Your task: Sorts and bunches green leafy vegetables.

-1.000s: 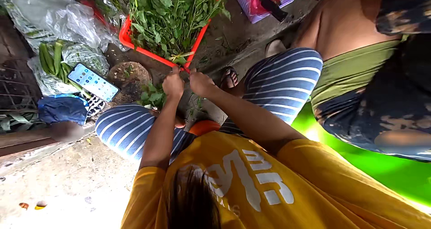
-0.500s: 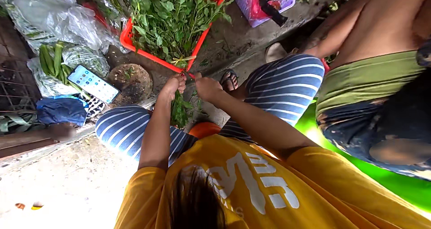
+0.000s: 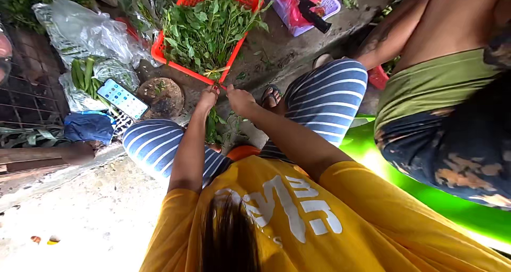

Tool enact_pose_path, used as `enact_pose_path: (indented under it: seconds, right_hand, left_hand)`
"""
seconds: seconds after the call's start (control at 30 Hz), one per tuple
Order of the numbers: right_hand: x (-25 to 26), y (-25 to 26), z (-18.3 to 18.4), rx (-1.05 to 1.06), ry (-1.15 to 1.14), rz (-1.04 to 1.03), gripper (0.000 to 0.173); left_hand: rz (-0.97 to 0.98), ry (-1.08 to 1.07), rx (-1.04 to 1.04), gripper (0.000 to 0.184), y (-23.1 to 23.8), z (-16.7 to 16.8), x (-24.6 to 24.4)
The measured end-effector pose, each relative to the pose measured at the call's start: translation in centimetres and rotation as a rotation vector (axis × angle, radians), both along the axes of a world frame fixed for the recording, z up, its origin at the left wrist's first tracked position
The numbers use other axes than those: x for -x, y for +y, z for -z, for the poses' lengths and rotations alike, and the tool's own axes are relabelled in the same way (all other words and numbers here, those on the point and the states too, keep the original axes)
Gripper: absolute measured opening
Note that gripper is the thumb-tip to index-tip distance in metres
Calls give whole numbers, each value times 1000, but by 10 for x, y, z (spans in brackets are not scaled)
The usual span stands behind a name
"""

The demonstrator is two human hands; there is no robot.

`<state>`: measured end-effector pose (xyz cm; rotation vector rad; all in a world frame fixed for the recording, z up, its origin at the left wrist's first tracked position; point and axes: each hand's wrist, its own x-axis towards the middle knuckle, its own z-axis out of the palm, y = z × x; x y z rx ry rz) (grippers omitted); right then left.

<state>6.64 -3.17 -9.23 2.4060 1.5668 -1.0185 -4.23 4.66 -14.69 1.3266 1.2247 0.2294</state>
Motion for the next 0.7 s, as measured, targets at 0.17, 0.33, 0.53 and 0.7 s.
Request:
enact_pose_path:
  seconds: [0.17, 0.33, 0.53, 0.7]
  right_hand:
    - [2, -6, -8, 15, -10, 28, 36]
    - [6, 6, 7, 13, -15, 48, 38]
    - [1, 6, 1, -21, -5, -5, 38]
    - [5, -3, -15, -70, -4, -49, 37]
  left_hand:
    - [-111, -69, 61, 24, -8, 0, -7]
    - [-191, -134, 129, 22, -8, 3, -10]
    - [-23, 25, -74, 30, -6, 5, -5]
    - [-111, -108, -4, 24, -16, -11, 7]
